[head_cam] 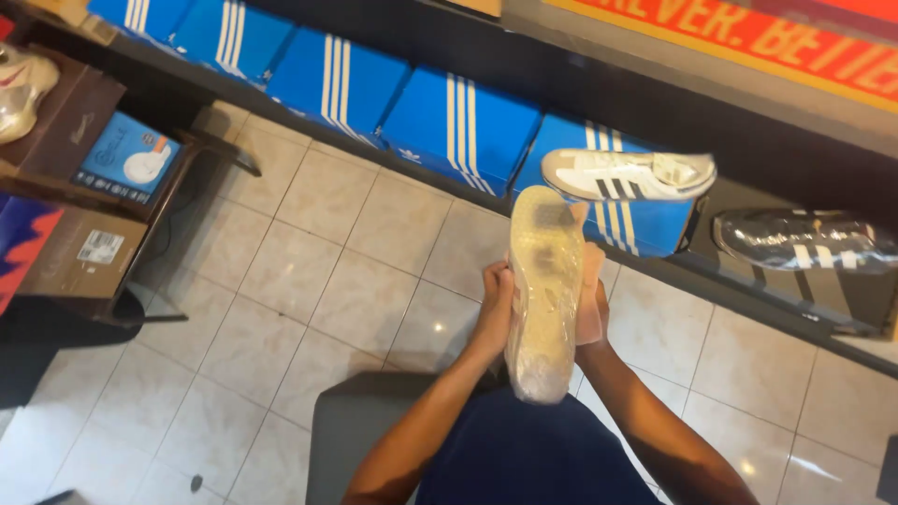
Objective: Cleaning multiple pairs of shoes with a cloth.
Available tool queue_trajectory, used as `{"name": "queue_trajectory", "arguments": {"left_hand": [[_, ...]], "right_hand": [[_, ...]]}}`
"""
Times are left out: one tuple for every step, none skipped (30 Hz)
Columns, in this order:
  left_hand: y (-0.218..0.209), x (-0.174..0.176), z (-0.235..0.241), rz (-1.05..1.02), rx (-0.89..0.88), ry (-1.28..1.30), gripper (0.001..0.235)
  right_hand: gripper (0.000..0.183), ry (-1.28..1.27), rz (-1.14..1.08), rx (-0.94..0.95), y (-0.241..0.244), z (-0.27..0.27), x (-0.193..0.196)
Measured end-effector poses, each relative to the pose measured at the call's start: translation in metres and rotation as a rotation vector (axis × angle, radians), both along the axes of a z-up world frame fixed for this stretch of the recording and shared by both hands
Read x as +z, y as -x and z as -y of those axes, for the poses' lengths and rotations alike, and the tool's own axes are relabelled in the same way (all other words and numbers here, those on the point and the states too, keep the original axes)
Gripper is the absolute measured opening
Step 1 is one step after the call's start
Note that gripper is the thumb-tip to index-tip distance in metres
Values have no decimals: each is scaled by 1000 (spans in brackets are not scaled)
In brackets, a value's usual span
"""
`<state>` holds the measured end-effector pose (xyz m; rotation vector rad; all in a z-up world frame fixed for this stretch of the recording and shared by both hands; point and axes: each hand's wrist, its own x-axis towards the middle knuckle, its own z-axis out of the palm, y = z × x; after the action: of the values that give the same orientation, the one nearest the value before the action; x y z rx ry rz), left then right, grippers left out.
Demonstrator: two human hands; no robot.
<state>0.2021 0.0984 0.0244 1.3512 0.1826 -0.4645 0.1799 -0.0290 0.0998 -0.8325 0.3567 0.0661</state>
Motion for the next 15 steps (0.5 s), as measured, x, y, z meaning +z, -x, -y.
{"name": "queue_trajectory", "arguments": {"left_hand": [[-6,-1,-7,164,33,-164,44],[-11,-4,-15,326,61,-331,40],[-10,10,-22,327,73,-333,40],[-8,24,-29,223,-7,-352,35],[-14,41,-35,129,-94,-365,33],[-26,63,-40,140,-89,-361,33],[-27,84,-49,32,-147,-201,61],[-29,105,-58,-76,-202,-39,91],[-35,107,-61,-72,-205,-36,91],[-43,110,-65,-13,-212,-81,92],[-49,112,-70,44,-221,-126,103],[-56,71,-80,45,-226,-125,103],[-67,31,-91,-56,-86,43,88],[-80,-9,-103,-159,54,210,74],[-89,-21,-113,-172,32,206,74]], "right_hand": [[47,17,-62,-63,5,-10,26],[47,36,-124,-124,9,-20,51],[47,36,-120,-113,5,-7,5],[50,129,-56,-75,1,5,-41],[54,225,17,-48,-12,19,-83],[54,229,30,-47,-30,20,-80],[56,412,27,70,-36,16,-80],[59,593,25,189,-43,12,-81],[59,597,27,185,-44,3,-74],[57,822,108,339,-46,-8,-68],[58,1044,186,494,-47,-20,-62],[58,1046,183,490,-54,-25,-66],[49,1181,378,501,-65,-31,-70],[40,1315,574,509,-76,-37,-73],[40,1315,549,496,-87,-49,-62]]}}
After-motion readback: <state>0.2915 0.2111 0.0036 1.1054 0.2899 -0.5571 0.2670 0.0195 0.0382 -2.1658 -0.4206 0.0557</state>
